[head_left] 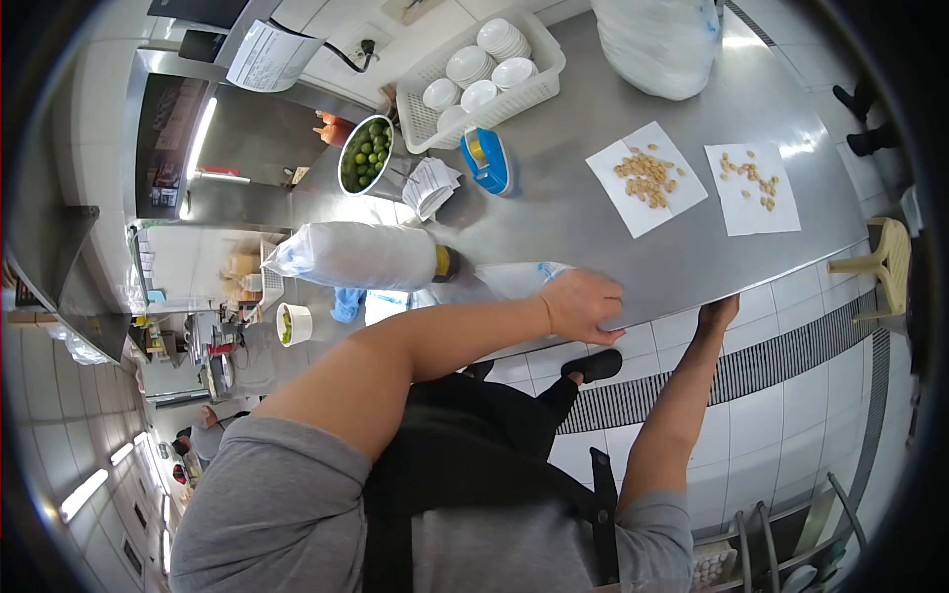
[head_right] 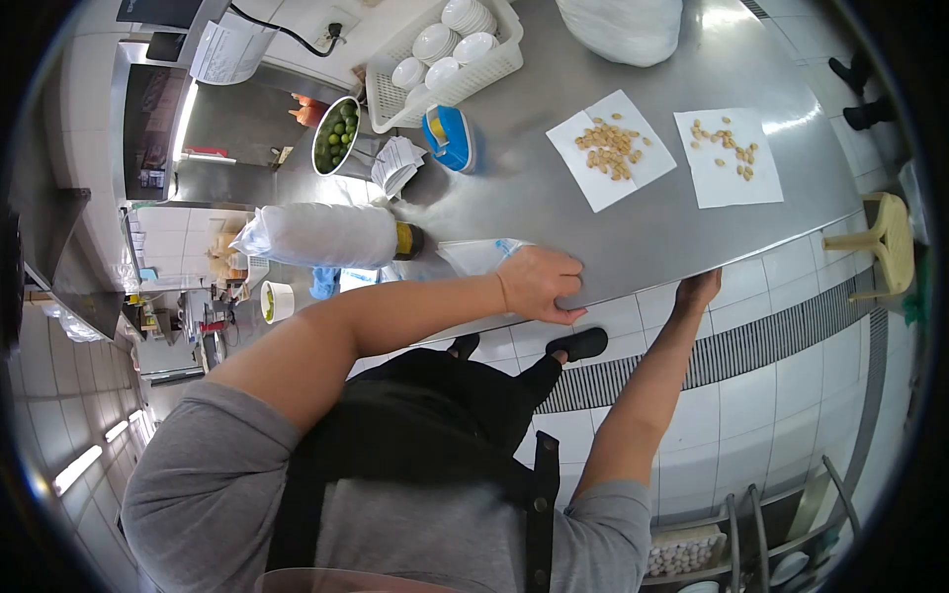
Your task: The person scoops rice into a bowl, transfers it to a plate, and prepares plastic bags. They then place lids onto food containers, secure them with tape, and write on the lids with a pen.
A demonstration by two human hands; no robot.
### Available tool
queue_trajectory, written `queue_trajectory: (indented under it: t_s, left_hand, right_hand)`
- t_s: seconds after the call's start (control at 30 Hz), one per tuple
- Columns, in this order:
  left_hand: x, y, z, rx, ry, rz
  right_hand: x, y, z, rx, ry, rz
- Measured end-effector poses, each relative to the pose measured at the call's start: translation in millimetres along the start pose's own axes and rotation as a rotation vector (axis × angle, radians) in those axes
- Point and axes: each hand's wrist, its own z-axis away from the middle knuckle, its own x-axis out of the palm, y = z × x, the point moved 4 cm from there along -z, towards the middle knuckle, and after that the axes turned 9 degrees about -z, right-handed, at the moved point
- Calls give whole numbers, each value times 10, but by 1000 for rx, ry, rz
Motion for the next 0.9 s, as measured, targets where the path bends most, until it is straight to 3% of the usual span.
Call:
queue_trajectory:
  t_s: [0.13,0.3,0.37,0.4,0.47,0.57,0.7,0.77,0.8,0.9]
  left_hand:
    - [-13,-4,-30,25,45,7]
    - [-18,12,-53,34,66,3]
    - [-35,33,-82,36,60,19]
    - [-49,56,-98,38,48,23]
    - [-3,65,-112,62,48,23]
    - [-16,156,-197,44,72,-13]
    - [35,156,-226,40,62,-33]
    - [38,176,-228,36,49,-26]
    - [40,181,-243,30,49,-30]
    - [45,189,-251,31,33,-51]
  right_hand:
    - [-209,-255,365,-86,208,-40]
    - [-492,-247,475,-24,89,104]
    - [-618,-232,458,-32,73,251]
    - [-1008,-93,189,-259,-67,644]
    - [-528,-248,551,-36,92,164]
    - [-492,-269,639,-8,164,89]
    - [-464,-313,851,-118,308,40]
    - [-528,-365,951,-149,371,148]
    - [-482,-448,1002,-223,455,234]
    - [-199,-799,1236,-774,647,640]
